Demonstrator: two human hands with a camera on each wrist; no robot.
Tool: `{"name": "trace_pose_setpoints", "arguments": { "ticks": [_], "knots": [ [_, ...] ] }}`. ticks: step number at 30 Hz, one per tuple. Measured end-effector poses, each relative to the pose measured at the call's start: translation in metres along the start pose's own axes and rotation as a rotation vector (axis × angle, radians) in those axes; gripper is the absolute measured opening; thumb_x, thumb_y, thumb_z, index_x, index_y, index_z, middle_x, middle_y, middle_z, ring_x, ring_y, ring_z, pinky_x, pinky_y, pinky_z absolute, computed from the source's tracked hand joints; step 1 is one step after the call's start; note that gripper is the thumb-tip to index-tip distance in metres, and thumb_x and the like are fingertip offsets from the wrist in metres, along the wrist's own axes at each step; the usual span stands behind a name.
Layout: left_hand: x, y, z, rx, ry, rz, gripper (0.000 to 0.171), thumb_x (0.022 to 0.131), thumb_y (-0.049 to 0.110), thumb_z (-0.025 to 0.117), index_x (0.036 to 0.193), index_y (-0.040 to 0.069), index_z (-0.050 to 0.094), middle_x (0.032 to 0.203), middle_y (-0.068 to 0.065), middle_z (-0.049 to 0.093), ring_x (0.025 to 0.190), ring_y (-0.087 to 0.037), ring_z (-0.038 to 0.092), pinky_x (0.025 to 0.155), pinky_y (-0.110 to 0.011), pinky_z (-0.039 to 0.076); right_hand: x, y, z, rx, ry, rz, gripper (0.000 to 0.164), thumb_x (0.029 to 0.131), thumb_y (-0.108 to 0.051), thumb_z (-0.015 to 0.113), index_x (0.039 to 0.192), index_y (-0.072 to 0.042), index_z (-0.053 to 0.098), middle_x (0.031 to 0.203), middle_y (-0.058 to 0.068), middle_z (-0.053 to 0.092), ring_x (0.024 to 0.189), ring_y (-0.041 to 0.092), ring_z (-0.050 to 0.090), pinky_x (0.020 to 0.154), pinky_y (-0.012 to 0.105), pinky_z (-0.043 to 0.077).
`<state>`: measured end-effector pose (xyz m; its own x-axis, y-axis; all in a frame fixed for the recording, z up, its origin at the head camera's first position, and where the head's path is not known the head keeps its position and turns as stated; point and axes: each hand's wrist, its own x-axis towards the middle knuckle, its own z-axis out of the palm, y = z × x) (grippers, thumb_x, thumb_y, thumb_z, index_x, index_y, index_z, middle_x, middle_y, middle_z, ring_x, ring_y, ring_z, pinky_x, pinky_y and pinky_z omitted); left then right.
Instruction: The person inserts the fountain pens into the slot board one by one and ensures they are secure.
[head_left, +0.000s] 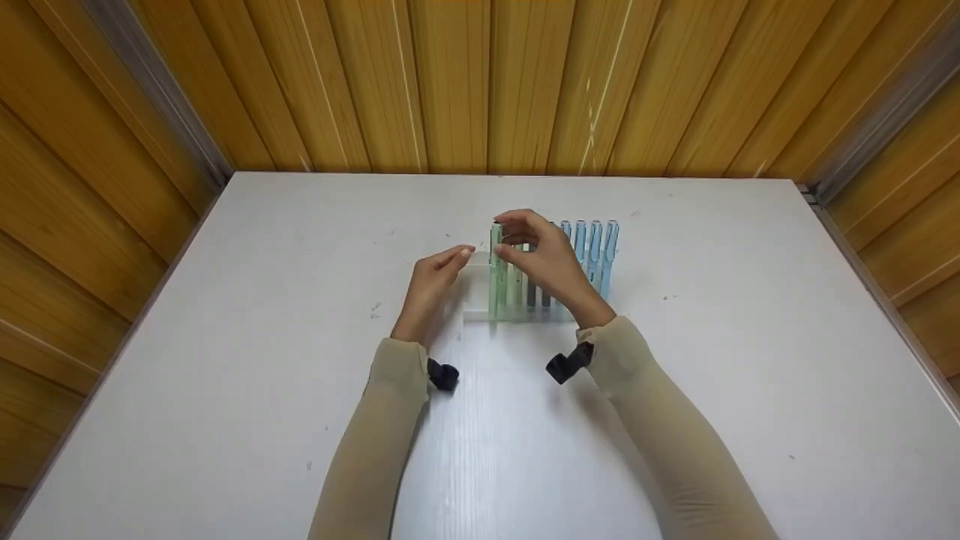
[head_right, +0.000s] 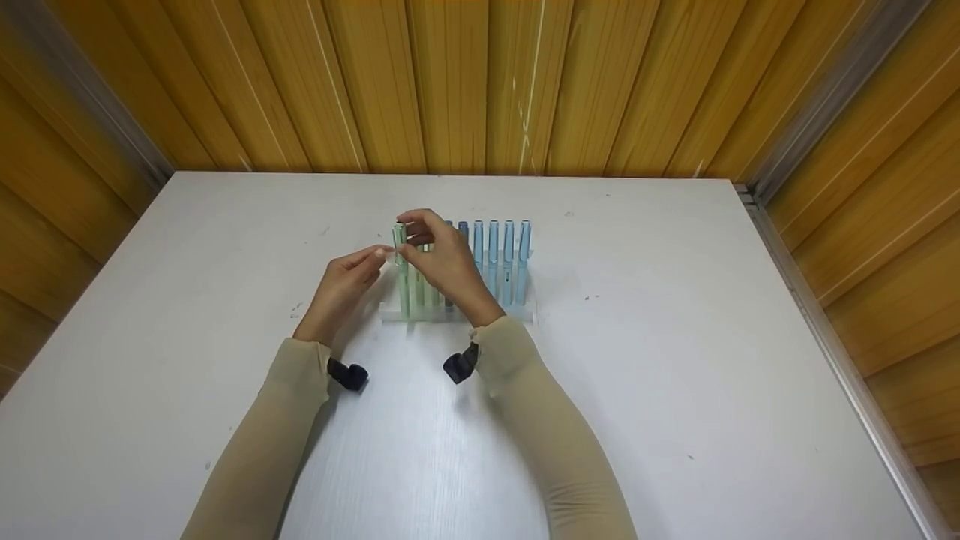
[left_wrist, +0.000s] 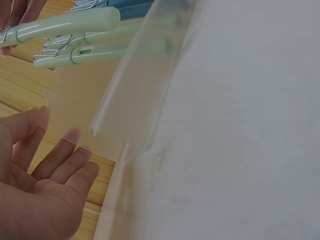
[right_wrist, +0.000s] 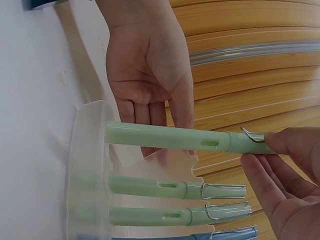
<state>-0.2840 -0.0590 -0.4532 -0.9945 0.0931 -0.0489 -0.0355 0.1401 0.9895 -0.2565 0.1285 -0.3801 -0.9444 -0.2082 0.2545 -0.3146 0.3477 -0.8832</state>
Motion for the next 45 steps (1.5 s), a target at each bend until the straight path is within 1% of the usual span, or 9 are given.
{"name": "trace_pose_setpoints", "arguments": {
  "ticks": [3,6,13,20,28,36,40,45],
  "knots": [
    [0.000,0.000,0.000,-0.019,-0.006,-0.012,0.038,0.094,0.040,0.060,0.123,0.016,0.067,0.134,-0.002,0.060,0.132,-0.019,0.049,0.111,-0.041,0.039,0.002,0.002,0.003,-0.003,0.051,-0.007,0.039,0.089,-0.010,0.069,0.126,-0.010,0.058,0.119,0.006,0.064,0.107,0.019,0.062,0.096,0.034,0.050],
    [0.001,0.001,0.000,-0.006,0.000,-0.020,0.038,0.094,0.041,0.060,0.123,0.017,0.067,0.134,-0.002,0.060,0.131,-0.020,0.050,0.110,-0.041,0.040,0.004,0.003,0.006,-0.014,0.089,-0.014,0.039,0.088,-0.010,0.069,0.126,-0.011,0.059,0.117,0.006,0.064,0.107,0.018,0.062,0.095,0.033,0.051],
    [0.001,0.000,0.000,0.011,-0.001,-0.018,0.038,0.094,0.042,0.060,0.123,0.018,0.067,0.134,-0.001,0.060,0.131,-0.019,0.050,0.110,-0.040,0.040,0.008,0.008,0.010,-0.028,0.128,-0.047,0.037,0.089,-0.007,0.069,0.124,-0.006,0.059,0.115,0.008,0.065,0.104,0.020,0.063,0.093,0.034,0.051],
    [0.001,-0.001,0.000,0.023,0.007,-0.020,0.038,0.094,0.043,0.059,0.122,0.019,0.068,0.133,0.001,0.061,0.130,-0.018,0.051,0.110,-0.040,0.040,0.008,0.013,0.013,-0.065,0.116,-0.004,0.037,0.089,-0.009,0.068,0.125,-0.008,0.059,0.117,0.007,0.064,0.106,0.019,0.063,0.094,0.033,0.051],
    [0.002,0.000,0.001,0.011,0.009,-0.039,0.038,0.094,0.042,0.060,0.122,0.018,0.068,0.134,0.000,0.060,0.131,-0.019,0.050,0.110,-0.040,0.040,0.008,0.017,0.015,-0.081,0.101,-0.026,0.037,0.089,-0.009,0.068,0.125,-0.008,0.059,0.117,0.008,0.064,0.106,0.020,0.064,0.093,0.033,0.052],
    [0.001,-0.001,0.000,0.015,0.011,-0.028,0.038,0.094,0.040,0.060,0.123,0.015,0.067,0.133,-0.002,0.061,0.130,-0.020,0.051,0.110,-0.041,0.040,0.006,0.018,0.019,-0.091,0.082,-0.003,0.037,0.090,-0.008,0.067,0.125,-0.008,0.060,0.118,0.008,0.064,0.106,0.020,0.064,0.092,0.033,0.053],
    [0.001,0.000,0.000,0.019,0.015,-0.031,0.038,0.094,0.040,0.060,0.122,0.016,0.068,0.133,-0.002,0.061,0.129,-0.020,0.052,0.110,-0.040,0.041,0.006,0.018,0.020,-0.094,0.071,0.002,0.036,0.090,-0.009,0.067,0.125,-0.009,0.060,0.118,0.007,0.064,0.105,0.019,0.064,0.091,0.031,0.054],
    [0.001,0.000,0.000,0.009,0.008,-0.024,0.037,0.094,0.041,0.060,0.121,0.017,0.068,0.132,-0.001,0.061,0.129,-0.020,0.052,0.109,-0.041,0.041,0.005,0.019,0.021,-0.105,0.078,-0.015,0.035,0.089,-0.008,0.067,0.124,-0.008,0.061,0.118,0.008,0.064,0.104,0.019,0.065,0.089,0.032,0.054]
  ]
}}
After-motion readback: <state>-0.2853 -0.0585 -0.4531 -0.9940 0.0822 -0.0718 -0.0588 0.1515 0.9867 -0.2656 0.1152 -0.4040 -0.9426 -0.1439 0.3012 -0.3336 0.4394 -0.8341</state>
